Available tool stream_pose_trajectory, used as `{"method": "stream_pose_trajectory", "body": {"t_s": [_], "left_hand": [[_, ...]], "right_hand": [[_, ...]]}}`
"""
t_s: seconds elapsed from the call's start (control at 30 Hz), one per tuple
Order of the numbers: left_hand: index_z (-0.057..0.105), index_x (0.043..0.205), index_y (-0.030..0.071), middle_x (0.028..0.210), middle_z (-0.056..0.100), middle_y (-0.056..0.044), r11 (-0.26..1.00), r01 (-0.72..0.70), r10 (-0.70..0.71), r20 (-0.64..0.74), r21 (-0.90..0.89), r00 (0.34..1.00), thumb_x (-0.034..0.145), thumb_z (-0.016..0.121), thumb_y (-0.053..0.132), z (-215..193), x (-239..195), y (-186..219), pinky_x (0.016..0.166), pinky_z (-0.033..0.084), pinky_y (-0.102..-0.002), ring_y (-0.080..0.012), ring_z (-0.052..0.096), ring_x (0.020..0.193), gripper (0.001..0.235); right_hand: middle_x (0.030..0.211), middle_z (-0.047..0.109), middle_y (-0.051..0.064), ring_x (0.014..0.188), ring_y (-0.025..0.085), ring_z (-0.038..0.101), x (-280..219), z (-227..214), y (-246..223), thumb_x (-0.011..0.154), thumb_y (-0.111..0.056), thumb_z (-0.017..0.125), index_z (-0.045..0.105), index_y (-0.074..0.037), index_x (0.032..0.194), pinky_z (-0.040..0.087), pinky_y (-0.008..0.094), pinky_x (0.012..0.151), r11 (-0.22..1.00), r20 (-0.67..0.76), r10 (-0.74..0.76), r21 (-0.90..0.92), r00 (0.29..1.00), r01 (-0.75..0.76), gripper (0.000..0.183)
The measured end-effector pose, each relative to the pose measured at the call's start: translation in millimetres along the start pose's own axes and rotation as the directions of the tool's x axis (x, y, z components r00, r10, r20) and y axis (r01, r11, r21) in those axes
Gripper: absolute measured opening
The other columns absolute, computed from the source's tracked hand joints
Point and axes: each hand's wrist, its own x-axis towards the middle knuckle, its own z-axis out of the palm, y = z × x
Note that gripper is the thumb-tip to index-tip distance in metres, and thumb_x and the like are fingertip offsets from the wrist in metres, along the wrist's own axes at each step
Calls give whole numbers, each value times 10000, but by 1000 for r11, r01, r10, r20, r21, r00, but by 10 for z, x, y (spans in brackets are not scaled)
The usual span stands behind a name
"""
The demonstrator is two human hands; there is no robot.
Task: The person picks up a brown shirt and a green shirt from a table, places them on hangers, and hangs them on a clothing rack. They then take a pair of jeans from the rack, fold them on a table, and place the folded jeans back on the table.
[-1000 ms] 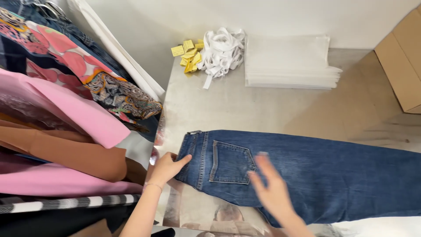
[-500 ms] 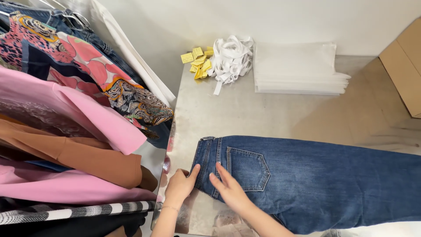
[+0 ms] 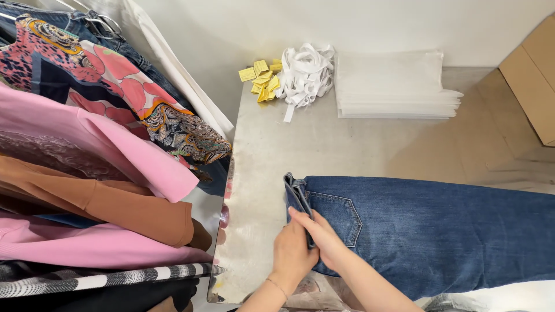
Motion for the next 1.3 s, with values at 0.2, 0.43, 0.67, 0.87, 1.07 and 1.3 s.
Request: {"method": "stream_pose_trajectory", "body": {"t_s": [0.2,0.43,0.67,0.87,1.07,1.3], "left_hand": [[552,1186,-47,1048,612,-228,917,-394,385,128,57,914,758,678,279,-353,-73,78,836,481,-514,-419,555,953,552],[643,1155,157,1015,724,-42,887,238,-163,213,-396,963,922,689,254,-638,264,-345,754,574,-313,-182,716,777,256],[600,1394,191,1453,536,-69,885,463,-451,339,52,825,872,487,743,-1070,932,-82,1210,353,-401,-242,517,1422,768],[710,769,77,1646,297,-163,960,-162,0,577,228,816,907,767,491,-958,1403,-534,1218,308,-529,-369,232,1549,440],[751,1242,125,1360,647,5,970,-39,-132,649,242,749,809,791,503,-800,1851,-775,1072,495,-332,-198,670,1216,576],[608,999,206,963,734,20,991,-108,42,579,80,814,797,873,437,-878,1750,-854,786,490,-346,-187,678,865,405]], "right_hand": [[1133,808,68,1101,172,714,280,-154,123,805,-388,795,741,-77,1197,500,316,1004,982,-164,-1,-187,986,-31,503],[865,703,19,775,105,583,746,-369,656,962,-279,745,802,-63,1001,422,244,666,978,-75,-202,-64,977,197,226],[1645,488,84,1516,214,469,949,-664,1329,942,-216,759,464,-102,1564,318,336,1254,825,319,-478,-158,819,543,698],[1710,314,31,1575,222,327,379,-513,1048,921,-298,819,401,-243,1605,342,452,1230,577,378,-497,-528,781,623,804],[1722,322,-39,1586,208,271,487,-435,1300,920,-475,828,258,-255,1661,225,555,1231,371,233,-519,-805,822,462,961],[1716,307,29,1592,339,246,587,485,1615,463,-501,862,309,-290,1655,255,648,1167,-126,48,-902,-980,430,-155,1330]]}}
